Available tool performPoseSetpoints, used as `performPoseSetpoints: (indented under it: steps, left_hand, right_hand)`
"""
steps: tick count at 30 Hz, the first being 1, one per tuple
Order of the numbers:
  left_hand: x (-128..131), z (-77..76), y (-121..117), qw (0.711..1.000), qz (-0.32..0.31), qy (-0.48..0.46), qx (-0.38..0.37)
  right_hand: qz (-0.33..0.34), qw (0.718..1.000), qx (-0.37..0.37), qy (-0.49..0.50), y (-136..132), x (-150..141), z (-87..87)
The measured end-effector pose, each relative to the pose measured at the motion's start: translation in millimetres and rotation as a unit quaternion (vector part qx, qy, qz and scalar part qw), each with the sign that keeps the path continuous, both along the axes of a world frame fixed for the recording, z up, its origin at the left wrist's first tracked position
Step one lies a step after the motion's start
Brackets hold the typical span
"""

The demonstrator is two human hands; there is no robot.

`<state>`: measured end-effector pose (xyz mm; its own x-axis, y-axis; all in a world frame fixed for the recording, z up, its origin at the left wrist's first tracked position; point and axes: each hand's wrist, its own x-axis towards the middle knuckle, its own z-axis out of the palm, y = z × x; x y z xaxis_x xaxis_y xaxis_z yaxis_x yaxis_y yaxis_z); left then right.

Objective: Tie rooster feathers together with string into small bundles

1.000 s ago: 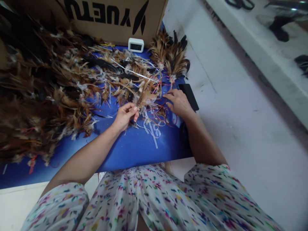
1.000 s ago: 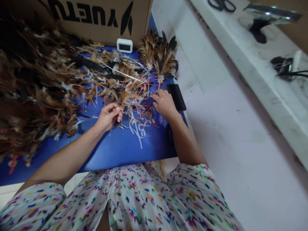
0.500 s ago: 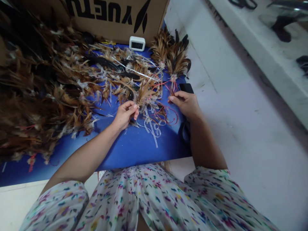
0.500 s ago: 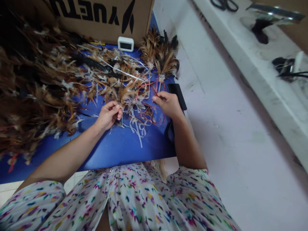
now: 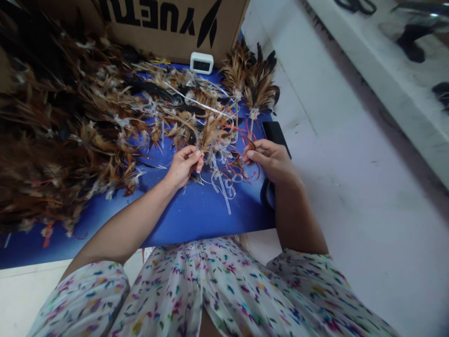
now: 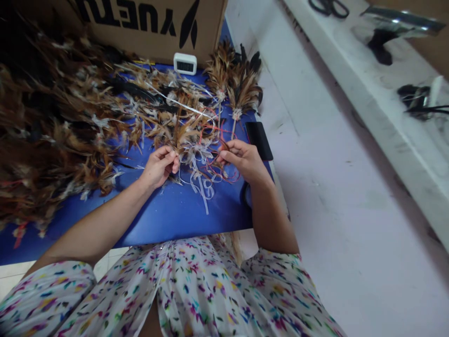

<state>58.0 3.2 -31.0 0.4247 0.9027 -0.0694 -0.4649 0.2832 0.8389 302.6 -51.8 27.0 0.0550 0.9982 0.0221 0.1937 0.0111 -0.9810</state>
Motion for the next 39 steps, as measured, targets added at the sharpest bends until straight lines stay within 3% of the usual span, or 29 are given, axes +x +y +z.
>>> performPoseSetpoints:
  steps: [9,19,21,24,28,30,35,39]
  left_hand:
    - [0,1.5,0,1.0,0.005,-0.014,-0.01]
    - [0,1.8,0,1.0,-0.003,-0.005,-0.006]
    - [0,0.9,0,1.0,-0.009,0.004,-0.006]
    - [-1,-1.5,1,1.0,-0.011,0.012,-0.001]
    - [0,-2.8,1,1.0,-0.003,0.011,-0.002]
    - [0,-2.2,1,1.0,-0.003,0.002,-0.004]
    - [0,-1.1,1,1.0,-0.006,-0.01,-0.004]
    - [0,-1.2,1,1.0,-0.007,-0.004,-0.005]
  right_hand:
    - [-0.002,0.998,-0.009,-0.059,-8,-10,-5.8]
    - [0.087,0.986,0.003,-0.139,-20,-17,-9.5]
    - [0.061,0.986,0.015,-0.153,-17,-14,-11.3]
    - [-0.046,0.976,0.059,-0.207,-6,-4,-17.3]
    - [-0.161,0.899,0.162,-0.374,1,8,-25.3]
    - [-0.132,0.878,0.185,-0.422,-1,6,-27.9]
    - [0.078,0.883,0.16,-0.434,-6,-8,-32.9]
    - [0.093,0.855,0.129,-0.494,-3,-13,-39.2]
